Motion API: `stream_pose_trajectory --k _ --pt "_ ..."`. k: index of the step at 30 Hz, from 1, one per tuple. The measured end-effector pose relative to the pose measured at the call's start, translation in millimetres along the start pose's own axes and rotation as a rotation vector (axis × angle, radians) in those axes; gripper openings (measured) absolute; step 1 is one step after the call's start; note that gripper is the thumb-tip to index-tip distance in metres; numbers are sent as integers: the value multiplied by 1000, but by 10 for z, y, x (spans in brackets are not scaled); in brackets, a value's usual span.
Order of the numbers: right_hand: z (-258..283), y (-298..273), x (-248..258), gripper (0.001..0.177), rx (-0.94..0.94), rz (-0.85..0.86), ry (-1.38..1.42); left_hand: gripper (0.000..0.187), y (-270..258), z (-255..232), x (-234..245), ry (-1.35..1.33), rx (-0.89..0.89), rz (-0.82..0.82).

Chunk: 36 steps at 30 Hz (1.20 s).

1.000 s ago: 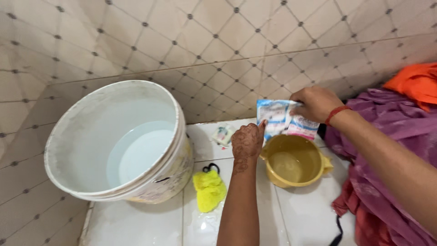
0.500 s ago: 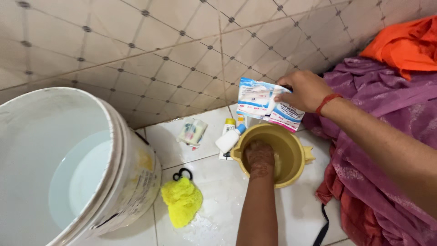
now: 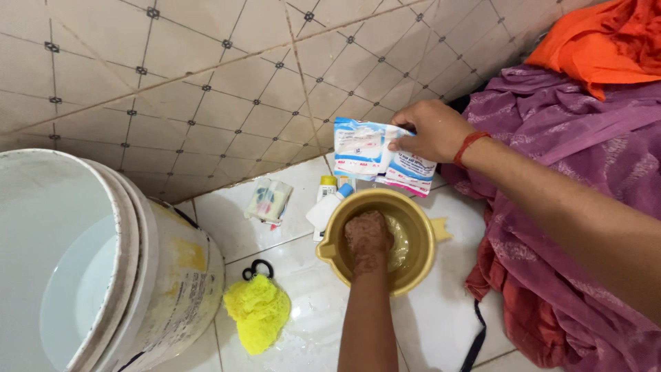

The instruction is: The person cleans several small bottles and packets by hand in a yellow bowl of water, then places them into an orange wall-mounted caddy. The person also transfers water from a large white bucket into the yellow bowl to continue cleaning.

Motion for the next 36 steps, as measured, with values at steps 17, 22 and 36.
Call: stream_pose_trajectory --k 17,22,36 --pt "150 -36 -5 29 22 34 70 35 -28 -127 182 27 -9 -270" --pt "175 -57 -11 29 -1 39 78 27 152 -63 -339 -68 51 -186" --pt "187 -27 -85 29 50 41 90 39 164 -2 -354 113 -66 -493"
Point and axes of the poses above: each hand's wrist, its own y-axis towards the middle knuckle, its own x-axis out of the back of the hand, z = x × y, the point moved 3 cm from there along y, towards the middle knuckle, and after that the axes turned 7 degrees about y, right-handed, at the moved point
